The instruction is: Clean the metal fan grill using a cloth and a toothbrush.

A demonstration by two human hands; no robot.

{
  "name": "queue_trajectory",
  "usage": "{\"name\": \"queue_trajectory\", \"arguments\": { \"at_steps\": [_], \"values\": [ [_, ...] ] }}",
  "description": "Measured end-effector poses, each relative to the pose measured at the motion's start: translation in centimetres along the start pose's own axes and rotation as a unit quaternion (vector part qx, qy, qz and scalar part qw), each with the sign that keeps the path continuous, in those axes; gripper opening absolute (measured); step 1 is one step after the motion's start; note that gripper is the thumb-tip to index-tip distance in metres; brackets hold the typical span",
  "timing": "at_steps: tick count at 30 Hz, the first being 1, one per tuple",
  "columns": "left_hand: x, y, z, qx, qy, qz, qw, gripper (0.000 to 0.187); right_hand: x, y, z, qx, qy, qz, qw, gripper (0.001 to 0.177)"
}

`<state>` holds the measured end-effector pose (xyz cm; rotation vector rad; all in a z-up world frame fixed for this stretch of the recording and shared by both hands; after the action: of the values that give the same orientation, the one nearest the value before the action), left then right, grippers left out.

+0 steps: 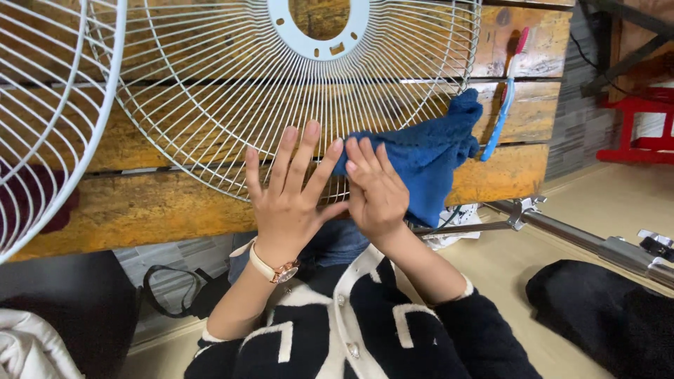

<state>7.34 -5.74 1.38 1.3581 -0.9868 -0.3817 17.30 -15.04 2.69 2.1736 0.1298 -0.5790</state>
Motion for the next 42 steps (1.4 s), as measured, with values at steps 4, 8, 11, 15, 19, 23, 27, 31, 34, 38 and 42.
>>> {"name": "queue_trajectory", "arguments": {
  "at_steps": [4,8,11,15,19,23,27,31,34,38,42],
  "values": [
    [-0.1,-0.2,0.1,0.005,-0.003,0.017,1.000,0.081,0.4,0.2,0.6,0.000,0.006,-0.006,1.000,0.011],
    [-0.3,-0.3,0.1,-0.005,-0.002,0.004,1.000,0.092,2.6,-0.1,4.5,-0.005,0.078,0.035,0.996,0.022],
    [-0.4,-0.3,0.1,-0.019,-0.005,0.006,1.000,0.104,3.6,1.3,4.4,0.013,0.063,0.042,0.997,0.013],
    [-0.4,-0.3,0.1,-0.023,-0.009,0.003,1.000,0.108,3.6,3.2,1.8,0.020,-0.028,-0.007,0.999,0.009],
    [-0.4,-0.4,0.3,-0.011,-0.017,0.004,1.000,0.104,7.0,6.1,3.5,0.054,-0.120,-0.040,0.991,0.003],
    [-0.1,-1.4,0.2,0.005,-0.026,0.008,1.000,0.107,11.5,9.6,5.5,0.154,-0.259,-0.099,0.948,0.007],
    [0.2,-2.3,-0.3,0.037,-0.034,0.002,0.999,0.100,12.7,11.5,5.9,0.198,-0.259,-0.146,0.934,0.011],
    [0.0,-2.1,-0.7,0.018,-0.037,-0.051,0.998,0.093,13.2,11.2,6.6,0.212,-0.250,-0.193,0.925,0.008],
    [-1.7,-0.9,-1.3,-0.020,-0.064,-0.020,0.998,0.084,12.5,10.8,6.0,0.188,-0.244,-0.169,0.936,0.009],
    [-7.7,3.2,-3.4,-0.088,-0.033,0.004,0.996,0.100,12.1,10.8,5.7,0.179,-0.241,-0.155,0.941,0.012],
    [-13.5,6.8,-5.5,-0.058,0.016,0.015,0.998,0.136,12.3,9.6,6.5,0.130,-0.267,-0.142,0.944,0.011]
  ]
}}
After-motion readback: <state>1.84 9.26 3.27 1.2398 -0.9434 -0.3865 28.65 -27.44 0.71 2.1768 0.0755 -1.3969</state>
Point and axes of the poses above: each hand's wrist, its own z-axis away from the middle knuckle, its own y-axis out of the back of the hand, x = y × z, the point moved 4 cm from there along -z, towards the middle knuckle, and after that the axes turned 8 degrees about y, right-handed, at the moved point
